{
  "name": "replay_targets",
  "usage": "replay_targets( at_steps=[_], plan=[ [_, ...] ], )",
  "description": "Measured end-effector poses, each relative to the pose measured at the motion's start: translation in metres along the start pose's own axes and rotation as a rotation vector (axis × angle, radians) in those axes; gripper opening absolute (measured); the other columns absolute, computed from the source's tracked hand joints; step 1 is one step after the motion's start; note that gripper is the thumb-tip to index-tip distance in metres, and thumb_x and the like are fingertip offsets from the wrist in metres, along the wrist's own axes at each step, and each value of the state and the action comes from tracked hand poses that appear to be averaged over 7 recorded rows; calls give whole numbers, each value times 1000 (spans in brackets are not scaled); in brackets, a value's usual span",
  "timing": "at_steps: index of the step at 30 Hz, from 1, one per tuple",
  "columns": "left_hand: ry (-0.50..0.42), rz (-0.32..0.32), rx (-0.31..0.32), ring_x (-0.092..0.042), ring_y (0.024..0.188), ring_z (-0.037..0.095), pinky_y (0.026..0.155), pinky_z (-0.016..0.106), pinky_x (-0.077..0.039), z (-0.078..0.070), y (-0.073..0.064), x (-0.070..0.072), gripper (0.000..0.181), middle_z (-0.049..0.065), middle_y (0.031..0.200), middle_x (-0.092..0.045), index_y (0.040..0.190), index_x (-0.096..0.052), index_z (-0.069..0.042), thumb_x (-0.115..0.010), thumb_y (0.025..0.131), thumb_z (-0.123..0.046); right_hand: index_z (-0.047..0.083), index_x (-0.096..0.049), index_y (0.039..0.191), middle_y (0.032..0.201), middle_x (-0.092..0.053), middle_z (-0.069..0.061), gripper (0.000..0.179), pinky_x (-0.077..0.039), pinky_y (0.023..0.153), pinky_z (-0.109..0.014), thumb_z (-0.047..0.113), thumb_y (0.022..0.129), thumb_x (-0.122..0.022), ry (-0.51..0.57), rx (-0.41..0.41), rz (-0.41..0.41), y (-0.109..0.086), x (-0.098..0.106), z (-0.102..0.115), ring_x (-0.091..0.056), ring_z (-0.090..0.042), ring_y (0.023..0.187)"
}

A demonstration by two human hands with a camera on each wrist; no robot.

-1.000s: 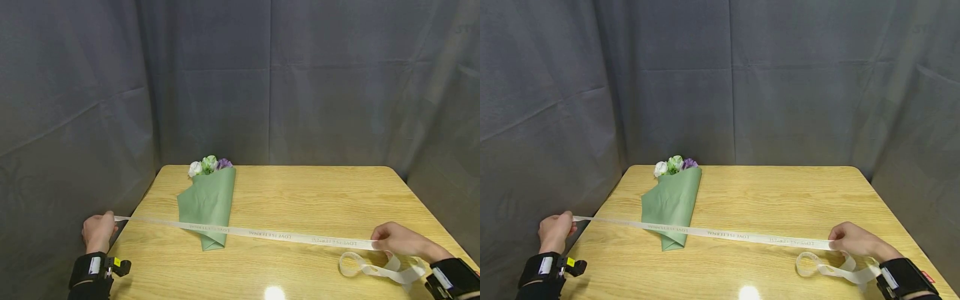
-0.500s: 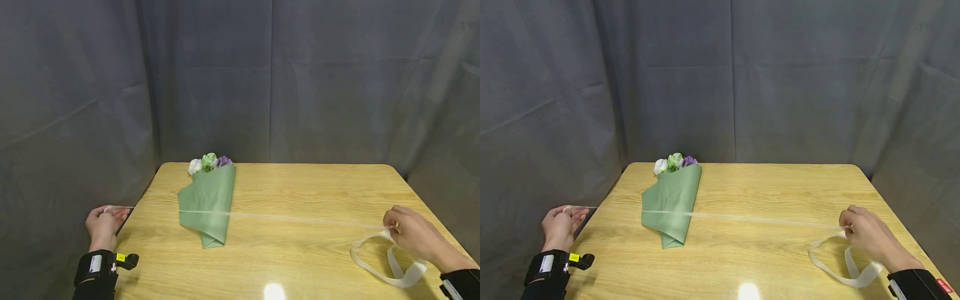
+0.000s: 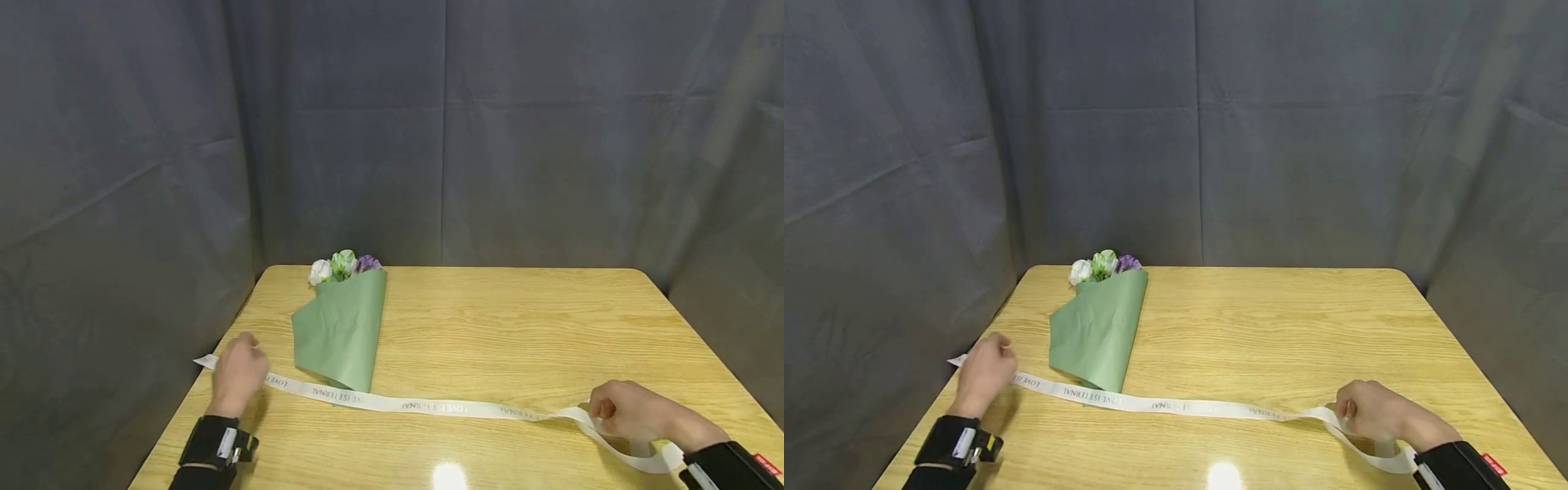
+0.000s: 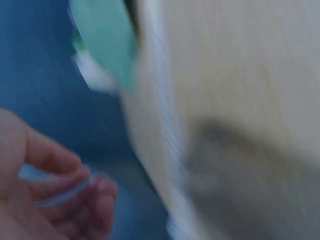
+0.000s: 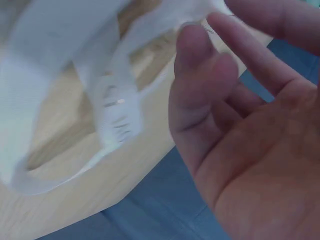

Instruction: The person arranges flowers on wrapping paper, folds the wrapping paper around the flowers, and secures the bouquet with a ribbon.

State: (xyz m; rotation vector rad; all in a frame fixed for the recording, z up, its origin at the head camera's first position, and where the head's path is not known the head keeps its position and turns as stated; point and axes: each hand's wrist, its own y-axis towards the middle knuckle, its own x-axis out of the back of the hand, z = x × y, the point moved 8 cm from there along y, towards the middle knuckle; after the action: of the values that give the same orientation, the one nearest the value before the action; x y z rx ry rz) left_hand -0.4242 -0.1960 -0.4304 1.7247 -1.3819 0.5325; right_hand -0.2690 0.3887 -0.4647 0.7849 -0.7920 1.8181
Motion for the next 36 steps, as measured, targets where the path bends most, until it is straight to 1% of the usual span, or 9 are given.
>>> replay_targets(
  at_steps=[7,10,13,21,26,28,30,33,36],
  plan=[
    [-110,299,-480,-59,78,12,70,31,-53,-180,-38,-91,11,0,90,-65,103,-70,-5,-61,98,-7,2,-70,106,86,-60,-2,15,-46,65,-34,5,92,-71,-65,-10,-146,25,6,23,-53,-15,75],
    [-117,445,-588,-57,80,7,72,25,-51,-231,-59,-135,12,-4,92,-65,103,-72,-8,-62,100,-12,0,-71,109,90,-61,-3,26,-48,68,-37,14,88,-79,-55,-18,-128,37,-4,31,-54,-19,79],
    [-100,560,-640,-55,83,3,72,22,-48,-262,-78,-170,13,-8,93,-64,105,-74,-10,-63,101,-16,6,-75,97,89,-63,0,18,-47,66,-35,17,84,-82,-73,62,-94,44,-17,40,-52,-17,77],
    [-25,732,-682,-58,92,2,77,21,-48,-303,-108,-215,22,-11,101,-65,114,-74,-16,-72,96,-28,17,-66,71,82,-53,6,21,-39,66,-29,7,81,-82,-221,145,-156,46,-32,52,-43,-14,79],
    [-86,849,-619,-53,79,2,68,19,-47,-305,-121,-234,19,-13,89,-60,103,-74,-15,-74,95,-33,28,-63,76,108,-60,-1,23,-46,84,-53,18,87,-80,-263,160,-266,45,-26,68,-51,-31,105],
    [-177,873,-562,-52,73,4,64,20,-46,-301,-120,-235,14,-11,83,-59,92,-72,-15,-73,96,-29,27,-61,80,115,-62,-4,20,-45,89,-63,21,91,-76,-186,193,-270,44,-23,74,-52,-37,114],
    [-339,930,-487,-56,69,7,63,22,-48,-295,-117,-233,14,-7,79,-62,87,-69,-12,-71,97,-23,23,-59,86,110,-66,-4,16,-48,90,-54,23,96,-72,-66,218,-237,45,-22,76,-58,-31,110],
    [-552,997,-397,-59,61,9,58,23,-50,-282,-105,-223,13,0,71,-65,89,-68,-7,-68,98,-17,11,-61,101,82,-65,-3,12,-51,70,-33,22,100,-66,157,245,-127,45,-22,71,-62,-18,77],
    [-656,1014,-377,-53,51,9,51,21,-46,-264,-89,-207,19,2,62,-61,94,-67,5,-67,99,-14,-2,-63,109,65,-57,-4,21,-44,51,-30,17,101,-64,337,230,-12,41,-21,58,-50,-17,52]
  ],
)
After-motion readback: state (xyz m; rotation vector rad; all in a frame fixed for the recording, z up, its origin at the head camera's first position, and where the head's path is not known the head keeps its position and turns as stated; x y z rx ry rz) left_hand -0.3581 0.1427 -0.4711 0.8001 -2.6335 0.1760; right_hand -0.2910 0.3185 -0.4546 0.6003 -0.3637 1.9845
